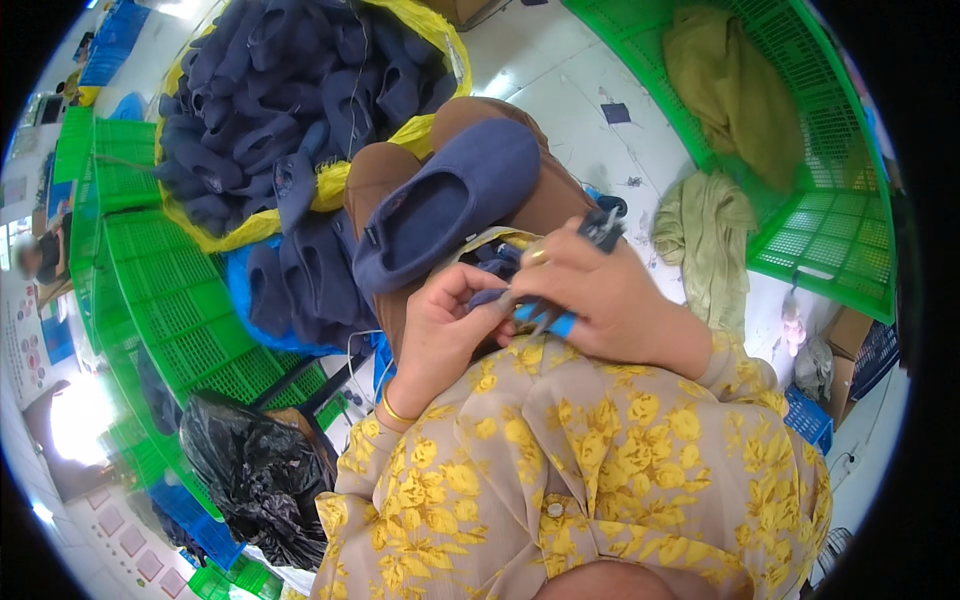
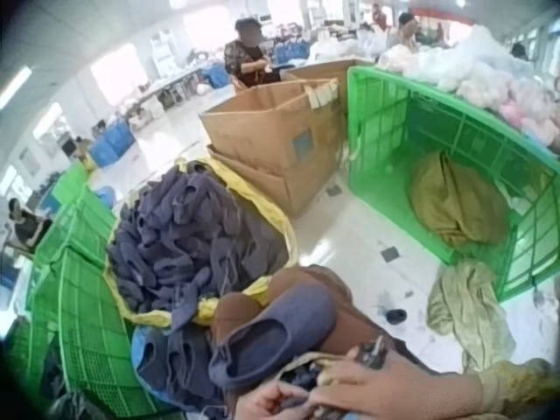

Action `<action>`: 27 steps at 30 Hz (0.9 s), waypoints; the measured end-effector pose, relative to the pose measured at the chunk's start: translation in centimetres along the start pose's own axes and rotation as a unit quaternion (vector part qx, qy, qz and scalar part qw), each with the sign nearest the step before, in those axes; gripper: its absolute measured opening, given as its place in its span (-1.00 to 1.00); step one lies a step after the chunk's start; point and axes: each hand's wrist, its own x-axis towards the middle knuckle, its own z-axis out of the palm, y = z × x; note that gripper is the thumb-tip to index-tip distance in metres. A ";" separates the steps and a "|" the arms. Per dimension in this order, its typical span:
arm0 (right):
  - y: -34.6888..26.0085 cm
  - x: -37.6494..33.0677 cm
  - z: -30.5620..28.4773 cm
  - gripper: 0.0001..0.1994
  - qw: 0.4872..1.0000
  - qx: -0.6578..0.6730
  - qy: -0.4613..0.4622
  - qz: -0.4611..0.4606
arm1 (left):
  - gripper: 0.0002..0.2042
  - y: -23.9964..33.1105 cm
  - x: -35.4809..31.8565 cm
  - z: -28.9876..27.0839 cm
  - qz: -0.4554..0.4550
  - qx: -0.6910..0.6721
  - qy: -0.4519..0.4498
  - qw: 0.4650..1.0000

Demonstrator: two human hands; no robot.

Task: The person sits on the floor and uses a blue-handled tool to stitch the opening of a dark blue slipper. They repeatedly insert the tool, pull the thread, and adjust the slipper while working on a single item.

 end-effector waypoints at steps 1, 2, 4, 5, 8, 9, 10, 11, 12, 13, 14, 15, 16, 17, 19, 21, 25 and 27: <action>-0.2 0.1 0.3 -0.68 0.999 -0.039 -0.014 -0.025 | -0.88 0.2 -0.1 0.2 0.026 0.018 0.002 1.000; -0.2 0.1 0.5 -0.68 0.999 -0.038 -0.008 -0.028 | -0.87 0.2 -0.1 0.3 0.024 0.011 0.002 1.000; 0.0 0.2 0.9 -0.67 0.999 -0.037 0.003 -0.038 | -0.87 0.2 -0.2 0.3 0.022 -0.004 0.006 1.000; 0.1 0.1 1.1 -0.67 0.999 -0.027 0.017 -0.041 | -0.86 0.3 -0.3 0.3 0.020 -0.008 0.004 1.000; 0.3 0.0 1.3 -0.68 0.997 -0.018 0.049 -0.049 | -0.85 0.5 -0.6 0.5 0.009 -0.022 0.000 1.000; 0.3 -0.1 1.2 -0.70 0.997 -0.027 0.050 -0.053 | -0.86 0.4 -0.6 0.6 0.002 -0.029 0.004 1.000; 0.3 -0.1 1.3 -0.72 0.997 -0.035 0.051 -0.056 | -0.87 0.4 -0.6 0.7 -0.005 -0.036 0.008 0.999; 0.3 -0.2 1.5 -0.74 0.992 -0.075 0.059 -0.080 | -0.88 0.2 -0.5 0.6 -0.003 -0.024 0.010 1.000; 0.4 -0.3 1.8 -0.76 0.986 -0.115 0.065 -0.103 | -0.89 -0.2 -0.4 0.5 -0.001 -0.014 0.012 1.000; 0.3 -0.3 1.9 -0.77 0.977 -0.154 0.072 -0.126 | -0.90 -0.5 -0.2 0.4 0.000 -0.004 0.015 1.000; 0.1 -0.3 1.9 -0.78 0.979 -0.150 0.063 -0.120 | -0.91 -0.9 0.0 0.4 0.006 0.007 0.015 1.000; 0.0 -0.3 1.8 -0.79 0.982 -0.144 0.054 -0.113 | -0.92 -1.3 0.2 0.4 0.010 0.020 0.017 1.000; -0.2 -0.3 1.8 -0.80 0.984 -0.139 0.046 -0.107 | -0.93 -1.6 0.3 0.4 0.015 0.032 0.018 0.999; 0.2 -0.6 2.7 -0.78 0.986 -0.109 0.090 -0.087 | -0.92 -1.9 0.3 0.4 0.014 0.010 0.008 1.000; 0.4 -0.4 2.5 -0.79 0.991 -0.065 0.100 -0.067 | -0.92 -1.4 0.0 0.6 -0.024 -0.033 0.017 0.999; 1.0 -0.7 2.1 -0.75 0.994 -0.053 0.077 -0.060 | -0.90 -0.8 -0.3 0.8 -0.045 -0.050 0.026 0.997; 1.2 -1.1 2.8 -0.62 0.984 -0.138 -0.007 -0.115 | -0.92 -2.6 0.5 -0.1 0.004 0.064 0.027 0.998; 0.0 -0.9 2.3 -0.62 0.989 -0.086 0.087 -0.084 | -0.93 -4.6 1.2 -0.4 0.094 0.240 0.044 0.965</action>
